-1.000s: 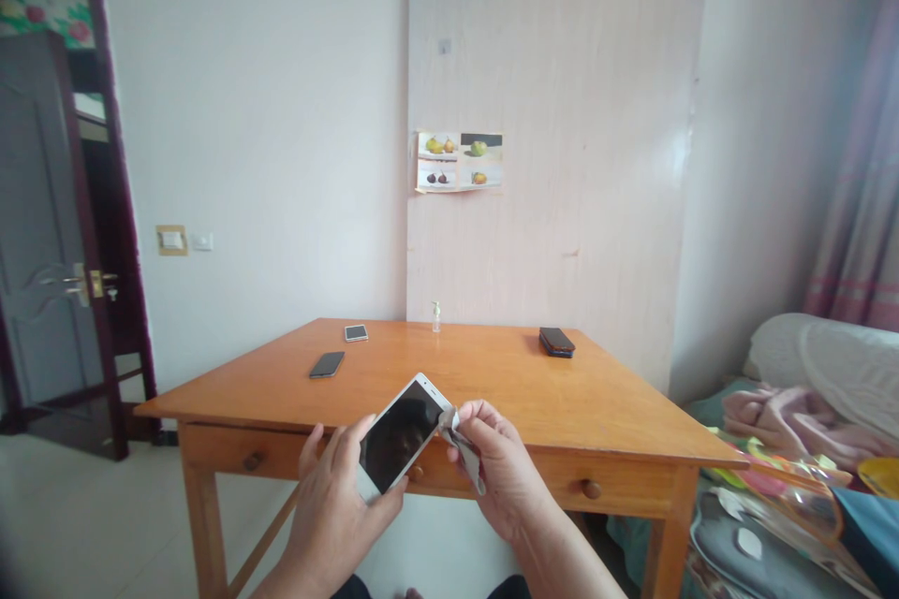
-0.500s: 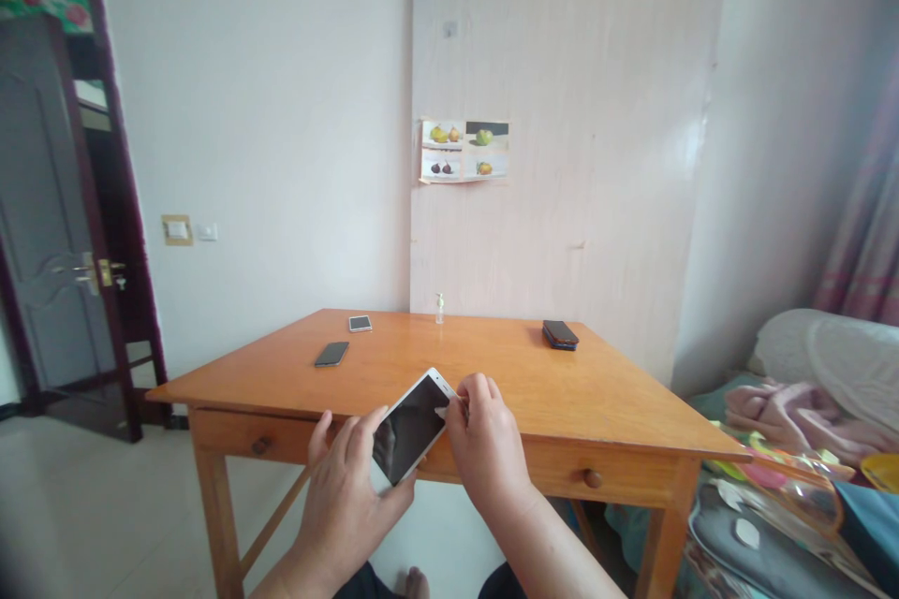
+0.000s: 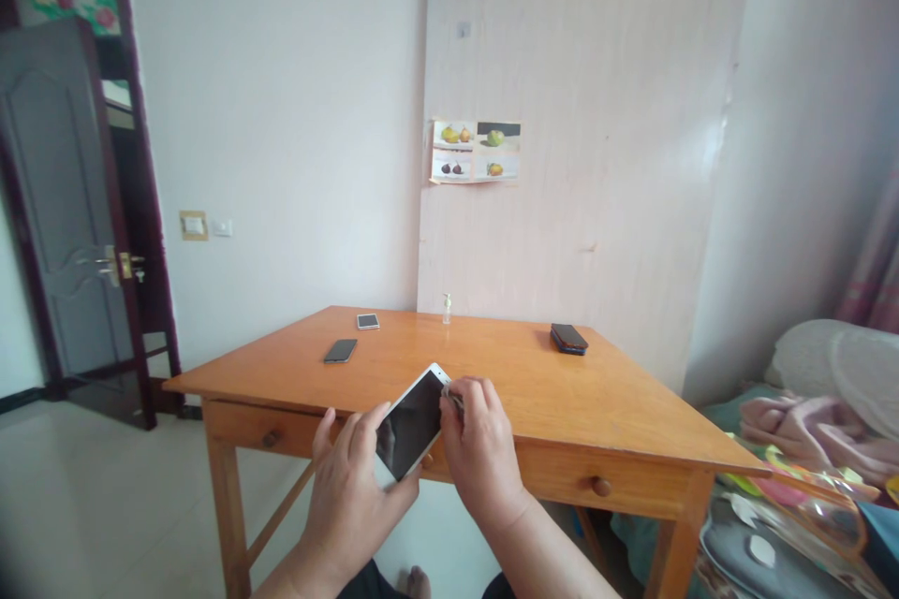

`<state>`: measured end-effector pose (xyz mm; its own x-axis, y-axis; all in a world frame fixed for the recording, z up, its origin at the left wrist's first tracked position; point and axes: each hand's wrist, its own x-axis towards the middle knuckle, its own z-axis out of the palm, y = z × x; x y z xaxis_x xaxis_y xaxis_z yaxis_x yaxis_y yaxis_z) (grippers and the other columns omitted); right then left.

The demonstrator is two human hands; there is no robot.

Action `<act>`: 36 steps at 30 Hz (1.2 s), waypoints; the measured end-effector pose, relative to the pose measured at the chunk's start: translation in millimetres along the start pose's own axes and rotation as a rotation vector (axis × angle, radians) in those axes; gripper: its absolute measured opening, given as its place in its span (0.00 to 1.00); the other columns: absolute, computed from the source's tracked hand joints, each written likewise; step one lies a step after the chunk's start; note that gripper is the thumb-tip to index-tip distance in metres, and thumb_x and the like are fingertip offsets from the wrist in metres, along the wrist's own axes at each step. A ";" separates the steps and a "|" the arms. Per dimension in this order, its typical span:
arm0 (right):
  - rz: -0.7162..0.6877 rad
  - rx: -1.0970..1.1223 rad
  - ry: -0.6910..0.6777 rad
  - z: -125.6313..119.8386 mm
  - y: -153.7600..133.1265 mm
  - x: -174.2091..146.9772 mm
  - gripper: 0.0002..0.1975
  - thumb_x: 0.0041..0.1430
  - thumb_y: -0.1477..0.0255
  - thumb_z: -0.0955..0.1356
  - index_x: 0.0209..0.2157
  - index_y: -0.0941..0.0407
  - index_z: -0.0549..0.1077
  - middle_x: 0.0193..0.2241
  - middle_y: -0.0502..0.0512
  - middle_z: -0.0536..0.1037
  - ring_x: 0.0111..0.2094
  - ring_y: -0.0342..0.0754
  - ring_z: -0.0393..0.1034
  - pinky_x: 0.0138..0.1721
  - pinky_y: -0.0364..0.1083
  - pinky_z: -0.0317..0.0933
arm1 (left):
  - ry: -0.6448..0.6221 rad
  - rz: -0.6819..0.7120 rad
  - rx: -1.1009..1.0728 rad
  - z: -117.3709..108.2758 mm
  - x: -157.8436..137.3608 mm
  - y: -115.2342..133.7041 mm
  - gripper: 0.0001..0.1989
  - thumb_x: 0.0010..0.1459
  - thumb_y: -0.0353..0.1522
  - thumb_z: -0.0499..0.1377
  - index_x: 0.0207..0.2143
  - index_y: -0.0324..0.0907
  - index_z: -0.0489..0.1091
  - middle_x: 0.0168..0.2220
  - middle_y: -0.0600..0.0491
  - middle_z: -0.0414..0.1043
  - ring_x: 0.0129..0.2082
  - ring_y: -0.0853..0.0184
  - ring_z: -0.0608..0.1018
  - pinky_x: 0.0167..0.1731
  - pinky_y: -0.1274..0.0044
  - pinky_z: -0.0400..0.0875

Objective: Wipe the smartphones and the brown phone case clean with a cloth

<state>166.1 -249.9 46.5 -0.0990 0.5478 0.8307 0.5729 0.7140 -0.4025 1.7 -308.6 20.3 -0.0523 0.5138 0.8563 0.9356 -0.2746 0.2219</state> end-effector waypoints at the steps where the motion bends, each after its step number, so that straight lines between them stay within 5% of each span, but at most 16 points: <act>1: 0.009 -0.008 0.030 -0.4 3.5 1.9 0.05 0.64 0.72 0.64 0.40 0.54 0.70 0.37 0.56 0.70 0.39 0.49 0.68 0.41 0.47 0.65 | -0.003 0.000 -0.004 -0.4 -0.1 0.6 0.29 0.48 0.32 0.62 0.53 0.41 0.61 0.45 0.45 0.74 0.47 0.55 0.75 0.63 0.53 0.44; 4: 0.002 0.012 0.027 2.2 -0.5 -7.1 0.06 0.64 0.71 0.64 0.41 0.54 0.72 0.37 0.55 0.70 0.38 0.48 0.69 0.40 0.46 0.66 | -0.008 -0.015 -0.009 -0.6 -0.1 2.9 0.29 0.48 0.32 0.63 0.53 0.41 0.62 0.43 0.46 0.74 0.46 0.55 0.76 0.63 0.52 0.45; 10: -0.106 0.081 -0.199 8.3 -24.3 -32.4 0.10 0.65 0.74 0.62 0.45 0.53 0.71 0.39 0.55 0.72 0.38 0.46 0.70 0.40 0.44 0.65 | 0.007 -0.033 -0.021 0.4 -0.4 4.6 0.24 0.51 0.33 0.61 0.52 0.42 0.63 0.41 0.48 0.74 0.43 0.58 0.76 0.63 0.53 0.46; 17: 0.014 -0.091 -0.012 -0.2 -4.1 -3.3 0.07 0.64 0.69 0.65 0.39 0.54 0.73 0.33 0.54 0.73 0.35 0.48 0.70 0.37 0.45 0.63 | -0.002 -0.037 -0.022 -0.5 -2.1 5.7 0.30 0.45 0.32 0.64 0.52 0.40 0.63 0.40 0.48 0.73 0.43 0.57 0.76 0.64 0.53 0.45; 23: -0.157 0.016 -0.259 5.3 -26.4 -31.8 0.09 0.65 0.71 0.63 0.41 0.51 0.75 0.32 0.52 0.74 0.31 0.44 0.70 0.34 0.42 0.61 | 0.002 -0.054 -0.043 0.6 -4.0 6.5 0.24 0.50 0.29 0.59 0.51 0.41 0.63 0.38 0.49 0.73 0.42 0.59 0.76 0.63 0.53 0.45; 30: 0.028 -0.134 0.019 -1.4 -2.1 -0.8 0.10 0.65 0.65 0.64 0.40 0.54 0.75 0.32 0.53 0.76 0.32 0.46 0.72 0.34 0.42 0.61 | 0.000 -0.036 -0.063 -1.0 -5.8 6.4 0.30 0.45 0.32 0.63 0.53 0.41 0.62 0.40 0.49 0.73 0.43 0.57 0.76 0.63 0.52 0.44; 36: -0.209 -0.065 -0.222 5.0 -26.2 -29.8 0.11 0.65 0.72 0.62 0.44 0.52 0.75 0.30 0.53 0.75 0.31 0.45 0.72 0.35 0.42 0.61 | -0.012 -0.068 -0.064 -0.7 -6.7 7.6 0.25 0.50 0.30 0.60 0.52 0.41 0.62 0.39 0.50 0.73 0.43 0.60 0.76 0.64 0.54 0.43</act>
<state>150.0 -282.8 30.3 -0.3912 0.4791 0.7858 0.5716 0.7956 -0.2005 8.9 -314.7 16.6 -0.1105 0.5429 0.8325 0.9059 -0.2895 0.3090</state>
